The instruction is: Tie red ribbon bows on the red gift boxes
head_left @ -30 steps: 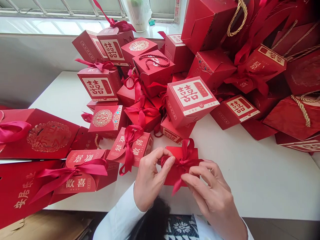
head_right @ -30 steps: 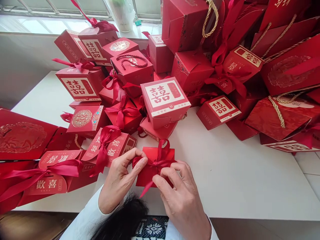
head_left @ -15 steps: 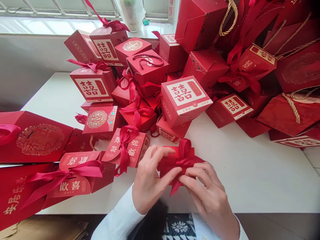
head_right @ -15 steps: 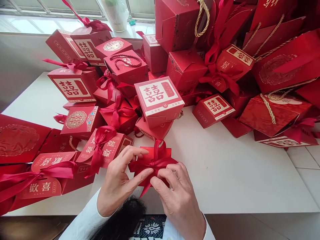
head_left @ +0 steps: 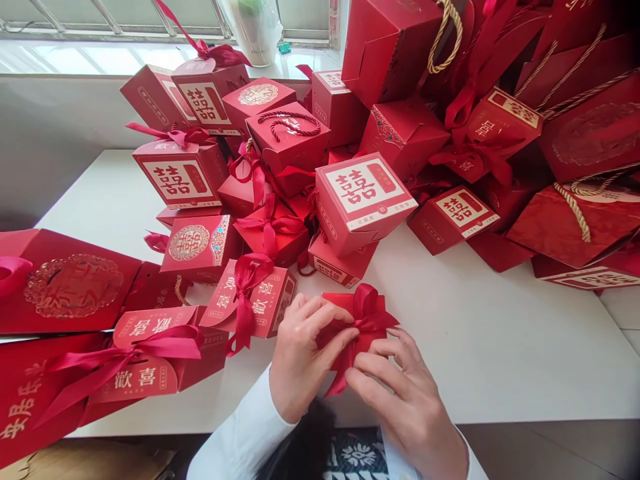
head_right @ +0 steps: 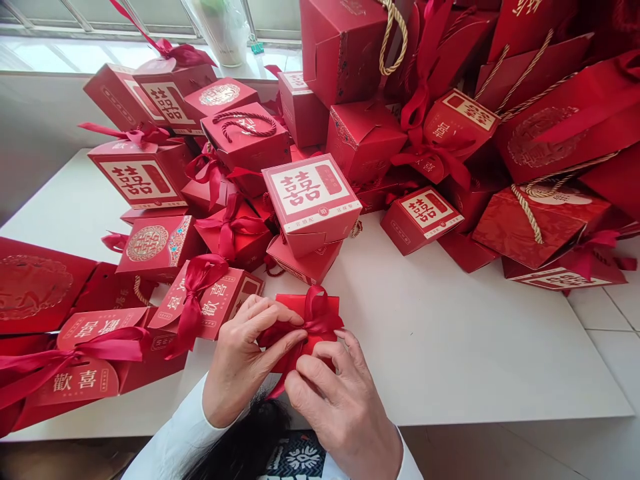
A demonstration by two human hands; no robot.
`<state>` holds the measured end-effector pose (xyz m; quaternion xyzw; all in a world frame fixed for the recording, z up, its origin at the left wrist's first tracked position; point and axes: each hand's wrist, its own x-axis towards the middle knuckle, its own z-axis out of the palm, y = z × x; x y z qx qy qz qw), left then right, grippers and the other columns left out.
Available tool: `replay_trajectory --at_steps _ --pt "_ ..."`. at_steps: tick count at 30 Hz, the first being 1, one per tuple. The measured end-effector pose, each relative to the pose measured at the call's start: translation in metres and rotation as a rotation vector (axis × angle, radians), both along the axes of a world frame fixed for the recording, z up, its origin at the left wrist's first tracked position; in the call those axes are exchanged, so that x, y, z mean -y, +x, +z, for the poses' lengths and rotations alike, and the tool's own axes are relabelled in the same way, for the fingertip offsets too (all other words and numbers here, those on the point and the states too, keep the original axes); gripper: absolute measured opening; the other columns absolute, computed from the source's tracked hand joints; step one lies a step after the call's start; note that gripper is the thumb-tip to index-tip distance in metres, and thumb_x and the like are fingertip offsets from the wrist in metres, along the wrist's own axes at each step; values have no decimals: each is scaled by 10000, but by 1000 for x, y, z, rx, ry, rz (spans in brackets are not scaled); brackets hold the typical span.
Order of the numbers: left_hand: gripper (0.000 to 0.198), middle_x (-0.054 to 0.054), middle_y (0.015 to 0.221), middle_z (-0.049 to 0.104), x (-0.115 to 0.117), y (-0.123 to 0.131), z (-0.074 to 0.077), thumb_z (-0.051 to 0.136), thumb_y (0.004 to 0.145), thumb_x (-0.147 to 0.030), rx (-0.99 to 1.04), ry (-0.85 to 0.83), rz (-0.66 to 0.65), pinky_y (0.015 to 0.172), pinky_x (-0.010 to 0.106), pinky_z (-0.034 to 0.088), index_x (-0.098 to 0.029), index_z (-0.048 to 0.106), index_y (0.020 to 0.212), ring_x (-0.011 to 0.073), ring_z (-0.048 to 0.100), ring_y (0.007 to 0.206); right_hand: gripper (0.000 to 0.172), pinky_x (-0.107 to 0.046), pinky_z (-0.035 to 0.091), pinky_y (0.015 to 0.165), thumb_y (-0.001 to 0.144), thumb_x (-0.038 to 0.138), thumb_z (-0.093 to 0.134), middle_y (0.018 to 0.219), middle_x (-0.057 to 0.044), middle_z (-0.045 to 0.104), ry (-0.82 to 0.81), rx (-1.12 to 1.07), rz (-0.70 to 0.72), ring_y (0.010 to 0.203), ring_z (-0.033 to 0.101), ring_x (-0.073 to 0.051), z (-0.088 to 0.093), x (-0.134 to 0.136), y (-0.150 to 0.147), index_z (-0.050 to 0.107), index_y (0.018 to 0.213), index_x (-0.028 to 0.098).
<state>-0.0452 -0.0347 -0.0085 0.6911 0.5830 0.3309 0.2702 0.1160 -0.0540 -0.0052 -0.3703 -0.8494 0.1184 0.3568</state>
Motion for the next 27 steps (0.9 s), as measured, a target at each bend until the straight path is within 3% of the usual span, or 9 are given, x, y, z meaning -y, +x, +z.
replay_trajectory --at_steps 9,11,15,18,19,21,24,27 --pt "55 11 800 658 0 -1 1 618 844 -232 -17 -34 -9 742 316 396 -216 660 813 179 481 767 233 -434 417 950 907 77 455 836 -24 689 -26 -46 -25 802 586 -172 -6 9 4 641 938 214" --pt "60 14 802 659 1 -2 2 613 847 -240 -19 -32 -12 750 322 399 -218 661 819 183 487 772 219 -414 450 906 878 96 523 922 -52 661 -45 -96 -125 870 589 -191 -8 7 9 614 1038 215" --pt "60 13 827 661 2 -2 1 641 829 -272 -27 -14 -15 763 329 401 -219 654 854 187 490 790 340 -341 491 771 844 283 638 1049 -79 603 -231 -175 -474 912 577 -208 -16 -6 17 539 1161 212" --pt "84 10 852 661 3 1 0 654 821 -284 -54 -3 -1 768 335 389 -219 649 874 189 486 797 208 -322 481 723 836 366 640 943 -51 627 -320 -178 -475 870 571 -207 -21 -15 16 596 974 217" --pt "71 9 850 661 3 2 0 649 824 -278 -71 -1 6 765 337 381 -220 650 866 190 485 796 137 -314 473 712 843 348 631 881 -39 628 -319 -184 -460 859 568 -205 -21 -16 15 597 870 218" --pt "35 7 830 657 3 4 0 638 831 -255 -108 1 21 752 336 368 -224 653 835 193 485 791 158 -301 459 700 856 276 605 789 -24 613 -334 -231 -444 835 566 -197 -20 -15 13 549 721 217" --pt "34 5 795 649 3 5 0 636 826 -226 -141 5 41 743 330 359 -227 654 798 195 488 788 208 -287 450 699 857 199 571 749 -8 593 -429 -334 -440 783 572 -175 -17 -8 14 487 667 216" --pt "28 2 795 653 2 4 -1 640 824 -217 -142 17 33 763 338 351 -223 649 798 191 488 787 162 -278 450 692 859 238 572 762 -5 592 -490 -379 -494 757 574 -165 -18 -7 18 504 714 214"
